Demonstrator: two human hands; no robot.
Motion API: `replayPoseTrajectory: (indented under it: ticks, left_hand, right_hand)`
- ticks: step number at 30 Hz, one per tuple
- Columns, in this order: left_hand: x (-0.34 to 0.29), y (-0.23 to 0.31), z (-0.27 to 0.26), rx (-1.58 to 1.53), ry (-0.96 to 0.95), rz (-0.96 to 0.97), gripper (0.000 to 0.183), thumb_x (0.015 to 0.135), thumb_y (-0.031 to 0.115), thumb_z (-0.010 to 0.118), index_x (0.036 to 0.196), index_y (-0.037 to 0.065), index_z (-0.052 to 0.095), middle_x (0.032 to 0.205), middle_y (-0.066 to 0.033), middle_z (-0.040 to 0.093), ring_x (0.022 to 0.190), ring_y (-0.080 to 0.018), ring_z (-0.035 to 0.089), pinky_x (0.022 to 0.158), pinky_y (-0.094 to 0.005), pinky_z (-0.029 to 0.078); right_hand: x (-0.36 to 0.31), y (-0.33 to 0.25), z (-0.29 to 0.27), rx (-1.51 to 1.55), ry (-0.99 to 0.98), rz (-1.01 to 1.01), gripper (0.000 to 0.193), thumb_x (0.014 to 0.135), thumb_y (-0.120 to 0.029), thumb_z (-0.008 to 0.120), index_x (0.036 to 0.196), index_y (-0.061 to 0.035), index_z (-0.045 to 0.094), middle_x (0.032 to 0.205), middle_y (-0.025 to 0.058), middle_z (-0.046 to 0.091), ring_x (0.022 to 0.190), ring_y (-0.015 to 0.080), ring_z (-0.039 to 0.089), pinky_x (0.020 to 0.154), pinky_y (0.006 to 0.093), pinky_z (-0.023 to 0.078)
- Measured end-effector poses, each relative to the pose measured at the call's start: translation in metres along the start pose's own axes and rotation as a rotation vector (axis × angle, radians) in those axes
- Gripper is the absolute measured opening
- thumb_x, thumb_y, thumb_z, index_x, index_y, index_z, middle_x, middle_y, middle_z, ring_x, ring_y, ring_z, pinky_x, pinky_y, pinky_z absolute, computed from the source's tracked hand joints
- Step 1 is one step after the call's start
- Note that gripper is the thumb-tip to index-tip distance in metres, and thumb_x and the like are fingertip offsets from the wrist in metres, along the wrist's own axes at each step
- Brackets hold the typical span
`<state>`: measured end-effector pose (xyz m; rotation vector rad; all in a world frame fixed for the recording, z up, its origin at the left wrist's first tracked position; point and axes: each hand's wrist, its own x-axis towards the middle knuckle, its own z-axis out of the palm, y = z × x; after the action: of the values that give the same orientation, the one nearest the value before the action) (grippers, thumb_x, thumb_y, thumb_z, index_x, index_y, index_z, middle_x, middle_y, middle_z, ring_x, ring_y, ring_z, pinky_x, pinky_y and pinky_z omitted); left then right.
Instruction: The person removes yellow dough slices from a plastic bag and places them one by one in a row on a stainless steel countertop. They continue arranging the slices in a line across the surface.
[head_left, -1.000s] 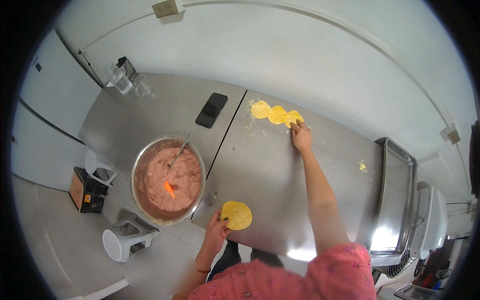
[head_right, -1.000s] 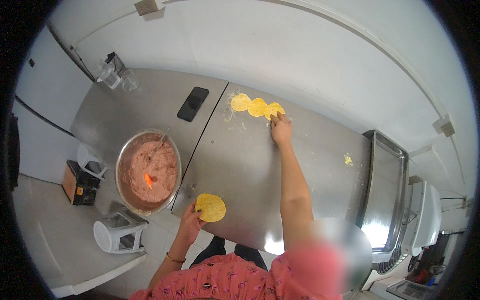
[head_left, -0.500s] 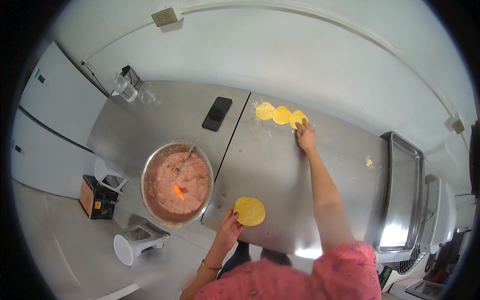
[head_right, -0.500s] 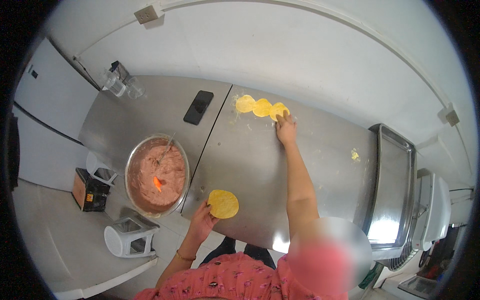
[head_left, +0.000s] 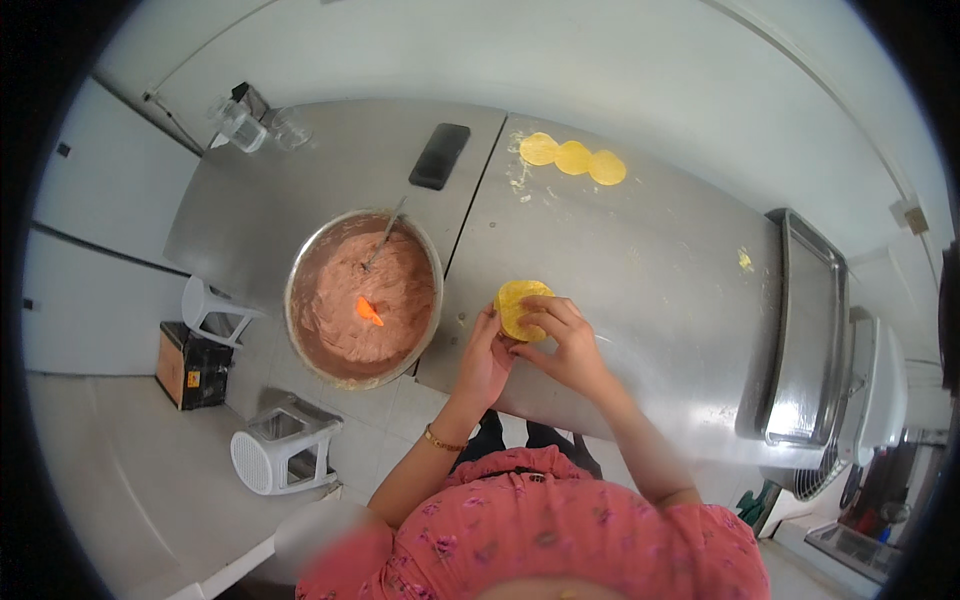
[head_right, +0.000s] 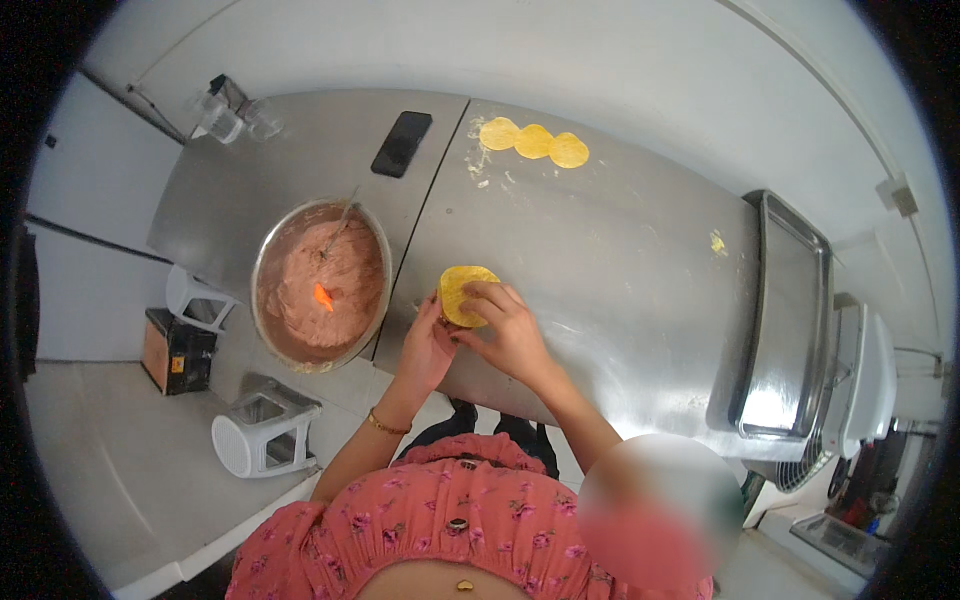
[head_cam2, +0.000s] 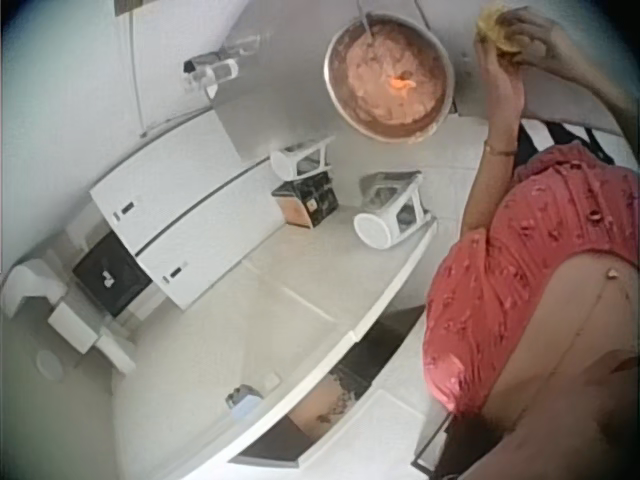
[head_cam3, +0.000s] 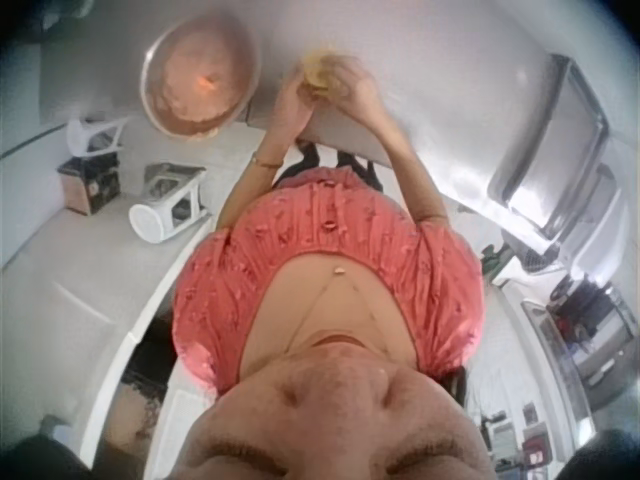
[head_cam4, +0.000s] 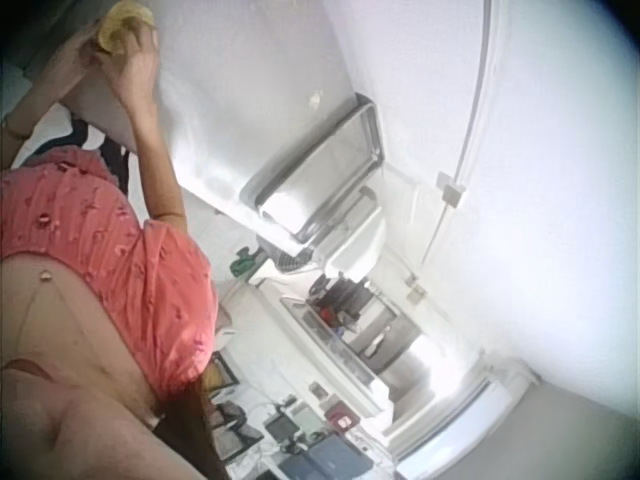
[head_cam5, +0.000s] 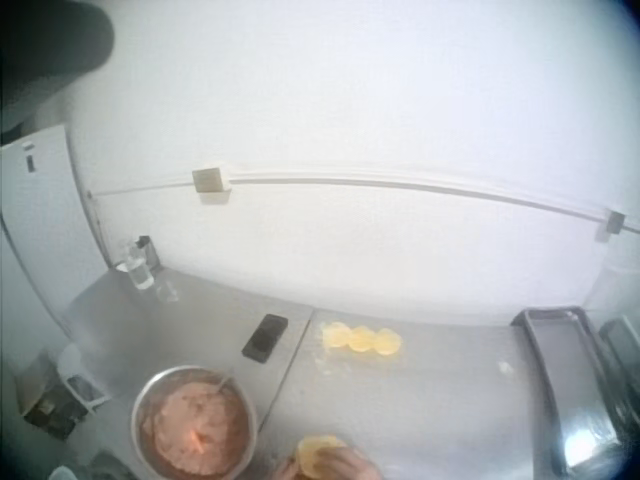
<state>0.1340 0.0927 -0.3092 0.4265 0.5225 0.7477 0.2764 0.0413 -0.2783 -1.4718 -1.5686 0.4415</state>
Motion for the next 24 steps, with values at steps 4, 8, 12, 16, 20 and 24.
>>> replayPoseTrajectory:
  ticks: [4, 8, 12, 16, 20, 24]
  left_hand:
    - [-0.001, -0.005, 0.004, 0.007, 0.016, -0.070, 0.028, 0.095, 0.020, 0.042, 0.122, 0.011, 0.042, 0.115, -0.0007, 0.051, 0.101, -0.0111, 0.052, 0.083, -0.0276, 0.044]
    - [-0.002, -0.008, 0.006, 0.033, 0.001, -0.087, 0.028, 0.095, 0.019, 0.040, 0.122, 0.010, 0.040, 0.115, -0.0017, 0.051, 0.102, -0.0122, 0.053, 0.085, -0.0291, 0.045]
    - [-0.005, -0.009, 0.010, 0.070, -0.012, -0.077, 0.029, 0.096, 0.018, 0.039, 0.123, 0.008, 0.038, 0.116, -0.0048, 0.051, 0.106, -0.0159, 0.052, 0.090, -0.0314, 0.043]
    - [-0.008, -0.008, 0.010, 0.257, -0.014, -0.096, 0.032, 0.093, 0.014, 0.044, 0.123, 0.006, 0.038, 0.117, -0.0077, 0.050, 0.110, -0.0175, 0.051, 0.092, -0.0313, 0.043]
    - [-0.008, -0.006, 0.003, 0.471, 0.004, -0.099, 0.043, 0.085, 0.006, 0.052, 0.125, 0.003, 0.038, 0.116, -0.0067, 0.050, 0.107, -0.0151, 0.051, 0.087, -0.0266, 0.043]
    - [-0.013, -0.004, -0.005, 0.446, 0.078, -0.116, 0.040, 0.085, 0.005, 0.050, 0.124, 0.002, 0.039, 0.118, -0.0091, 0.050, 0.110, -0.0178, 0.052, 0.091, -0.0307, 0.044]
  right_hand:
    - [-0.009, -0.003, 0.002, -0.015, 0.134, 0.053, 0.020, 0.065, -0.005, 0.072, 0.084, -0.0025, 0.065, 0.103, 0.0070, 0.062, 0.091, 0.0278, 0.059, 0.080, 0.0357, 0.048]
    - [-0.019, -0.007, 0.003, 0.079, 0.172, 0.151, 0.011, 0.068, -0.002, 0.069, 0.078, -0.0009, 0.065, 0.096, 0.0063, 0.065, 0.086, 0.0253, 0.061, 0.077, 0.0337, 0.049]
    - [-0.025, -0.005, 0.003, 0.325, 0.160, 0.367, 0.007, 0.070, 0.001, 0.066, 0.077, -0.0005, 0.065, 0.090, 0.0063, 0.065, 0.085, 0.0203, 0.061, 0.076, 0.0316, 0.049]
    - [-0.029, 0.011, -0.005, 0.856, 0.154, 0.656, 0.009, 0.078, 0.000, 0.060, 0.087, -0.0001, 0.062, 0.090, 0.0070, 0.062, 0.085, 0.0173, 0.061, 0.078, 0.0304, 0.048]
    - [-0.027, 0.030, -0.024, 1.556, 0.264, 0.805, 0.020, 0.089, -0.008, 0.046, 0.104, 0.0039, 0.051, 0.099, 0.0109, 0.060, 0.094, 0.0200, 0.060, 0.087, 0.0310, 0.046]
    - [-0.011, 0.050, -0.047, 1.609, 0.446, 0.805, 0.021, 0.091, -0.009, 0.043, 0.109, 0.0018, 0.048, 0.103, 0.0122, 0.059, 0.100, 0.0220, 0.058, 0.088, 0.0332, 0.046]
